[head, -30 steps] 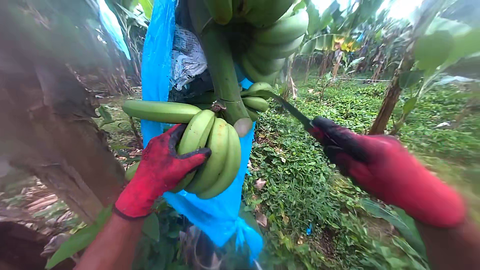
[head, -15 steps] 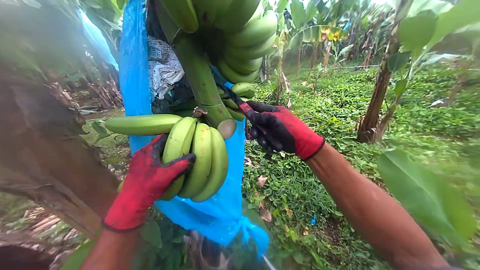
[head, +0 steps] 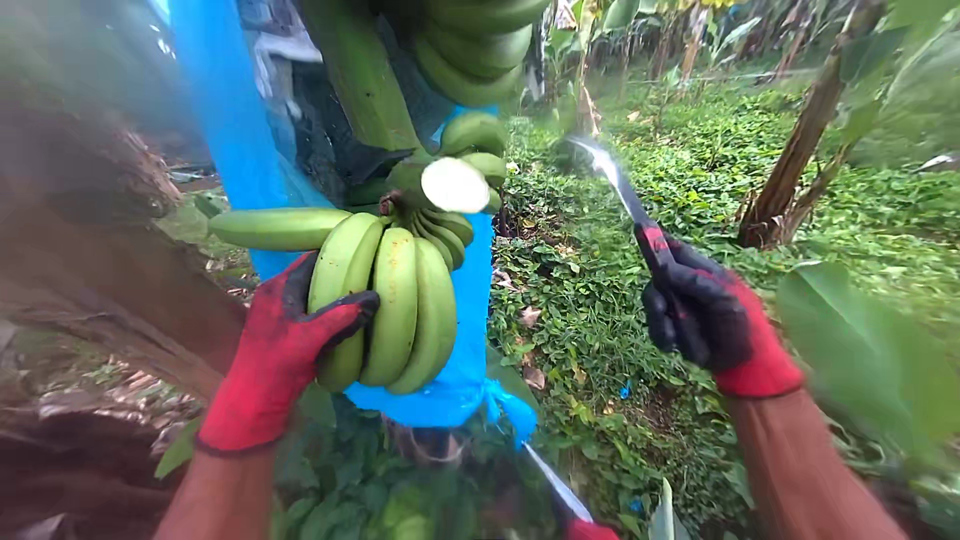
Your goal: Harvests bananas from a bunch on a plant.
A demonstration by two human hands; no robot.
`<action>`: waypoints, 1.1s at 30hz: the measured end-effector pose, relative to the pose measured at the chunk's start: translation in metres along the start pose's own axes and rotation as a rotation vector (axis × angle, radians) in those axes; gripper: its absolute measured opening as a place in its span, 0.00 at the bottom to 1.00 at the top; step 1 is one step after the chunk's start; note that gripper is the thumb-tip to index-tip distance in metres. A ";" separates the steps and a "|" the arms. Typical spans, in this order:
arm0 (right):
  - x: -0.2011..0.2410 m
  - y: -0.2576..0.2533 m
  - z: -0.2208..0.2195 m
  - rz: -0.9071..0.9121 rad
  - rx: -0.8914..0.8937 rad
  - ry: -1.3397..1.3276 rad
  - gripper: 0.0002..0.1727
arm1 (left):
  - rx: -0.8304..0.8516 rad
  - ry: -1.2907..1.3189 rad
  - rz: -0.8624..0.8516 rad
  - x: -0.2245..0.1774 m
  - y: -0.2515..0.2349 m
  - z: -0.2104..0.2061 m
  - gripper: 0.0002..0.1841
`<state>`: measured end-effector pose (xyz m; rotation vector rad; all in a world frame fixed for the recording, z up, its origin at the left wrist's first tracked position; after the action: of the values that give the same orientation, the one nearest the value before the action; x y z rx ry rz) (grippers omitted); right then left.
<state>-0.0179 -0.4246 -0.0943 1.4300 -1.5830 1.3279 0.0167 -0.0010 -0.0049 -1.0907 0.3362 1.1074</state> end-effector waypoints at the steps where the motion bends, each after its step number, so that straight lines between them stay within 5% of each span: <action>1: -0.051 0.008 0.013 0.024 -0.067 -0.181 0.19 | 0.004 0.069 0.063 0.010 0.008 -0.004 0.29; 3: -0.144 0.008 0.005 0.051 -0.122 -0.563 0.16 | 0.009 0.171 0.173 0.026 0.024 -0.017 0.27; 5: -0.187 -0.001 -0.026 0.101 -0.070 -0.814 0.16 | 0.043 0.190 0.268 0.037 0.042 -0.041 0.24; 9: -0.232 -0.007 -0.025 0.111 -0.218 -0.731 0.24 | 0.294 0.108 0.552 0.095 0.101 -0.137 0.25; 12: -0.362 0.034 0.023 -0.277 -0.479 -0.641 0.25 | 0.519 0.034 0.817 0.169 0.184 -0.233 0.19; 15: -0.512 0.100 0.065 -0.680 -0.519 -0.580 0.26 | 0.672 -0.018 1.028 0.274 0.291 -0.327 0.20; 18: -0.678 0.210 0.108 -0.910 -0.594 -0.582 0.25 | 0.804 -0.073 1.212 0.374 0.420 -0.410 0.23; 21: -0.796 0.287 0.130 -1.117 -0.655 -0.497 0.24 | 0.839 -0.098 1.360 0.444 0.520 -0.460 0.26; 26: -0.851 0.316 0.160 -1.305 -0.675 -0.513 0.23 | 0.820 0.027 1.472 0.495 0.587 -0.496 0.27; 33: -0.794 0.286 0.199 -1.418 -0.392 0.088 0.21 | 0.765 0.072 1.463 0.481 0.565 -0.475 0.33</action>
<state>-0.0807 -0.3687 -0.9569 1.6033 -0.3845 0.1953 -0.1084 -0.1192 -0.8691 -0.0291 1.6165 1.9144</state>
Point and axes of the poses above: each hand's wrist, its own y-axis away from the middle knuckle, its own z-axis out of the back of the hand, x = y × z, the point moved 10 cm from there along -y, towards the middle knuckle, and after that the axes turned 1 degree about -y, right-handed, at the moved point
